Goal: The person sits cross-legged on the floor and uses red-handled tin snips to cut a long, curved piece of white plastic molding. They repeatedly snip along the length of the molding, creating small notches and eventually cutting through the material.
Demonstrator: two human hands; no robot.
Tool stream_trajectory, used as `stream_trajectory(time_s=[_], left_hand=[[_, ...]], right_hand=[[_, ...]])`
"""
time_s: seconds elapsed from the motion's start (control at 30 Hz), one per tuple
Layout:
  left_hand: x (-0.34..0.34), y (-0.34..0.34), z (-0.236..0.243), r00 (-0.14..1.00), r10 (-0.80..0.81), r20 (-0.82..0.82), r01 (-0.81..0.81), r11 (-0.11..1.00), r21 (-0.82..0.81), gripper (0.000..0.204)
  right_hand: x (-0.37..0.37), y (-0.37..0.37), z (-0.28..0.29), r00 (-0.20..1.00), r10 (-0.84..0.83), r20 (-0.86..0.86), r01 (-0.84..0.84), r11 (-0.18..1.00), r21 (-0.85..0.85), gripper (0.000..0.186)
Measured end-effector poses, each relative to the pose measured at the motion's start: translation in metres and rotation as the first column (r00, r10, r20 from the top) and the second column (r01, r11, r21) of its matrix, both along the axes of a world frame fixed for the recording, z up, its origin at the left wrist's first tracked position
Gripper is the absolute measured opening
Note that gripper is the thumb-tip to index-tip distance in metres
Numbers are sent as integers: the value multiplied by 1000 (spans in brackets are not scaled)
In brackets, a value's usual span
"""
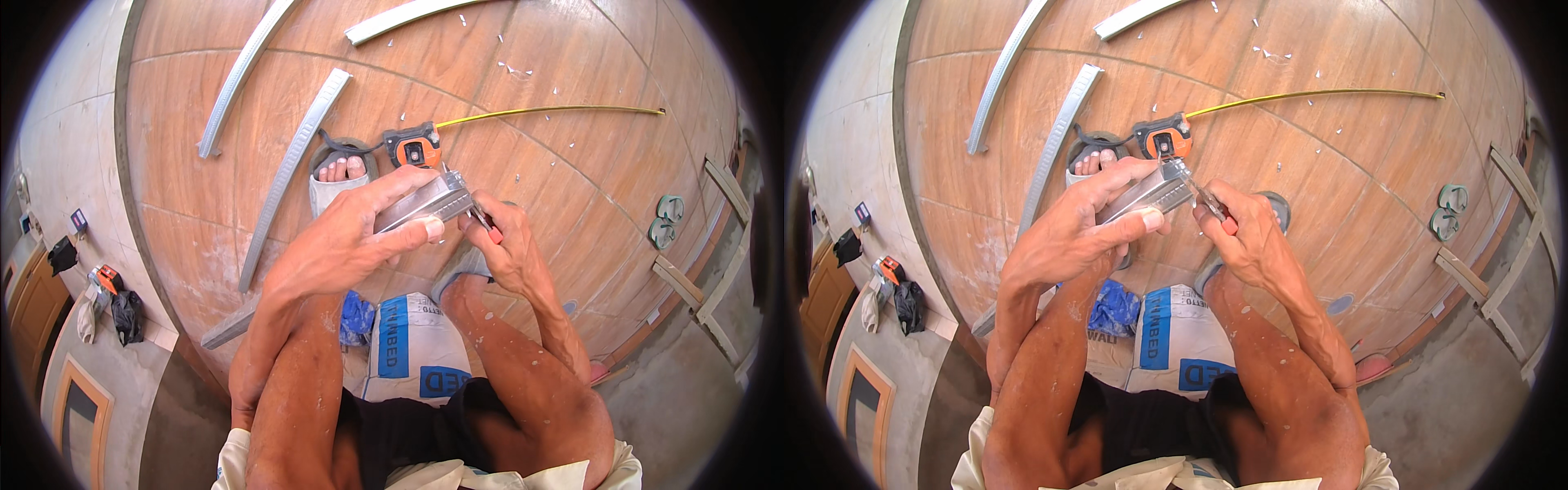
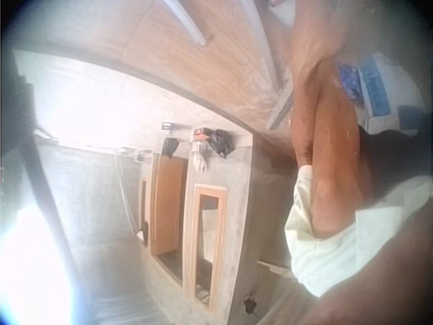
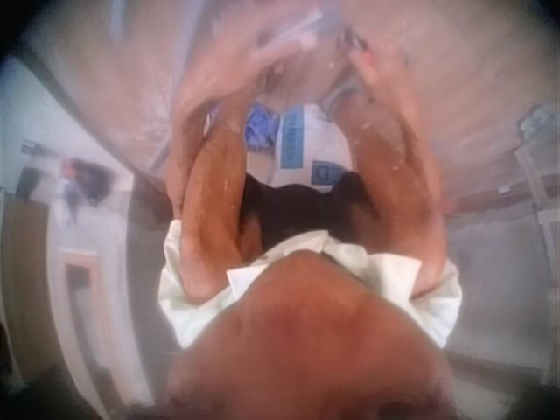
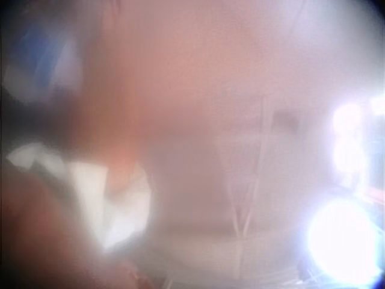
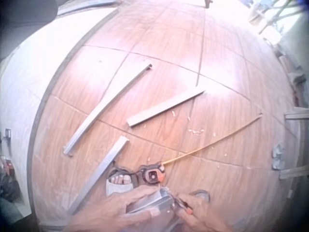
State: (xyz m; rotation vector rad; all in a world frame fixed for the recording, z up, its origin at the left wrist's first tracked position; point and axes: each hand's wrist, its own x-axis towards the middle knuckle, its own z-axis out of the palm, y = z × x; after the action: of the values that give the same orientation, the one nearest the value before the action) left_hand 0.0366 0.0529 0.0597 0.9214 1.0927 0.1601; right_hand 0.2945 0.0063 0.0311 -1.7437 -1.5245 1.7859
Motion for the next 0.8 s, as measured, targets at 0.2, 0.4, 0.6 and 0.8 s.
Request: stream_trajectory(time_s=[0.2,0.4,0.6,0.8], left_hand=[[-4,-2,-3,1000,-17,-4,17,1000,3,59],[-2,8,4,998,-61,-2,60,985,-164,52],[-7,1,-9,988,53,142,-19,973,-231,52],[1,4,-12,978,120,173,-69,960,-273,53]], right_hand=[[-2,-3,-3,1000,5,29,-5,1000,-3,18],[-1,-5,-6,998,-4,62,3,1000,16,20],[-2,-14,-20,999,-32,24,31,998,51,20],[7,-12,-16,988,-155,2,155,986,-66,20]])
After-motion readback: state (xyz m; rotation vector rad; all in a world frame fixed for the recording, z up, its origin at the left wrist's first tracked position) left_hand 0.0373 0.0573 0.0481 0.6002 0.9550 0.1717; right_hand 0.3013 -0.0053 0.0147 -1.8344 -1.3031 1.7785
